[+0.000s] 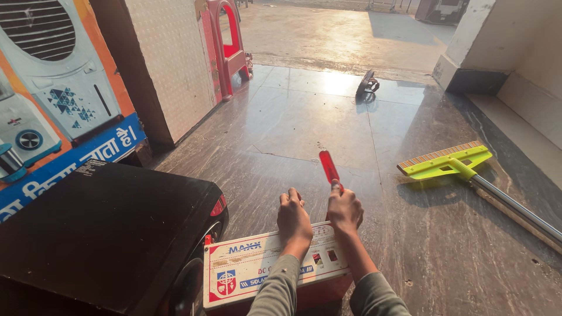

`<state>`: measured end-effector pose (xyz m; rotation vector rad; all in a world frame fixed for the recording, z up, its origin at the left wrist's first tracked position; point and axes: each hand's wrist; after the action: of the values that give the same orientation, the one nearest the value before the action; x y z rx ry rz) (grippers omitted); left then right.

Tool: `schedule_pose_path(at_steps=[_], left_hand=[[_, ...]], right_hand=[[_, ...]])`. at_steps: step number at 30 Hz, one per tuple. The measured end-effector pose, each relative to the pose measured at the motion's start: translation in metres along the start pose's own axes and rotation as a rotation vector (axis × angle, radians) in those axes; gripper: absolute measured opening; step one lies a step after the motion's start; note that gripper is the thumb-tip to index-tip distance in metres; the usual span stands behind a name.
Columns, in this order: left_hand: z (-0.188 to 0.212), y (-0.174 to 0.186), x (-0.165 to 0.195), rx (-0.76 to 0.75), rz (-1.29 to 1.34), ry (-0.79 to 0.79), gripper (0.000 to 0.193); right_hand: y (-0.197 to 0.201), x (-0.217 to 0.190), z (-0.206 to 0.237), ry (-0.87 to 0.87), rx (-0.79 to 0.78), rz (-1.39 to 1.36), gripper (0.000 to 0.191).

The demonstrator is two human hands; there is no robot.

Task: The person opens a red DC converter box, removes the front panel, and uses a red screwdriver to unscrew and remove the top cover. They then reattach the top cover and front panel, securing them with screws.

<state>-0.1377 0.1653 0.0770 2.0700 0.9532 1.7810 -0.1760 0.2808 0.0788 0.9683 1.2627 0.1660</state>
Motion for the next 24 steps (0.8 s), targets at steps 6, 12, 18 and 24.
schedule_pose_path(at_steps=[6,12,18,24], left_hand=[[-0.001,0.000,-0.003,0.025,-0.035,0.076,0.009],[0.000,-0.004,-0.008,-0.053,-0.058,-0.035,0.007],[-0.003,-0.010,-0.020,0.085,0.069,-0.053,0.013],[-0.040,0.002,-0.037,-0.136,-0.095,0.072,0.008]], right_hand=[[-0.017,0.001,-0.006,0.111,-0.230,0.295,0.061],[-0.019,0.003,0.004,0.311,-0.179,0.435,0.047],[-0.013,-0.002,0.015,0.351,-0.189,0.447,0.047],[-0.009,-0.009,0.014,0.351,-0.177,0.463,0.046]])
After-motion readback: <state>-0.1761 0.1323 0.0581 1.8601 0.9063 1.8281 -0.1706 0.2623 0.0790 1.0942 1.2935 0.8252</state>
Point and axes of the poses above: each hand's wrist, its own z-axis away from the middle knuckle, its own y-axis out of the back of the hand, x = y × z, and after that the axes turned 5 degrees about -x, right-handed
